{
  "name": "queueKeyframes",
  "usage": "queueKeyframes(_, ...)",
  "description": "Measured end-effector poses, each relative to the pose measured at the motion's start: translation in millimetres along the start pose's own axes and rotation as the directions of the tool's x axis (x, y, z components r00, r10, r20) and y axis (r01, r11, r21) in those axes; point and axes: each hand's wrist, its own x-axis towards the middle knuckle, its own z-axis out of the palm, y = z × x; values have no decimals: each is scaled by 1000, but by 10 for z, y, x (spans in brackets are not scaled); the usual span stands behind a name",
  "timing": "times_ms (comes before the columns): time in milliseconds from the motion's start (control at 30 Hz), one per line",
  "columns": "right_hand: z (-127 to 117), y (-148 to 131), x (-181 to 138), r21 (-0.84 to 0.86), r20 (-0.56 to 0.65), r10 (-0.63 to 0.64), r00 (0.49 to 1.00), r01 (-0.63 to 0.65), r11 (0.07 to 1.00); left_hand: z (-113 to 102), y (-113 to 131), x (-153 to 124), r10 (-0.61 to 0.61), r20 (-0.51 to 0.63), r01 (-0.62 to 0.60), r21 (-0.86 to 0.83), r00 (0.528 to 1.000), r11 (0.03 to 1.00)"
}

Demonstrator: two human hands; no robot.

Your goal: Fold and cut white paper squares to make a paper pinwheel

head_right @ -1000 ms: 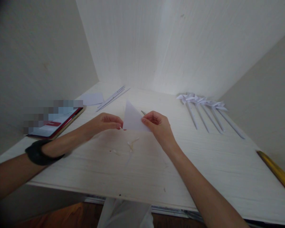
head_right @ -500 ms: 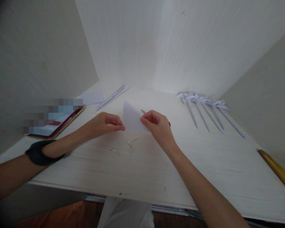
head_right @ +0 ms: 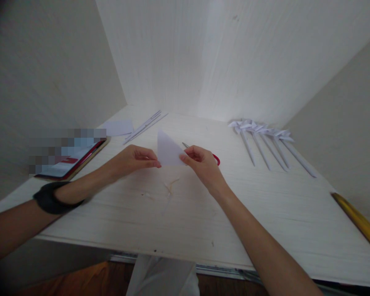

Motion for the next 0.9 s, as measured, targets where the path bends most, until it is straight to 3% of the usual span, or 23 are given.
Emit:
queueKeyframes(333, -26, -15, -1, 15, 18, 59, 998, -59, 998, -35, -26, 18, -13, -60, 9, -72, 998, 997)
queueKeyframes(633, -25, -26, -17, 20, -26, 64, 998, -63, 998, -42, -46, 38, -37, -70, 35, -34, 997, 999)
queueKeyframes(900, -34, -57, -14, 19, -45, 72, 996, -72, 997, -60, -49, 36, 23, -90, -24, -13, 996, 1000)
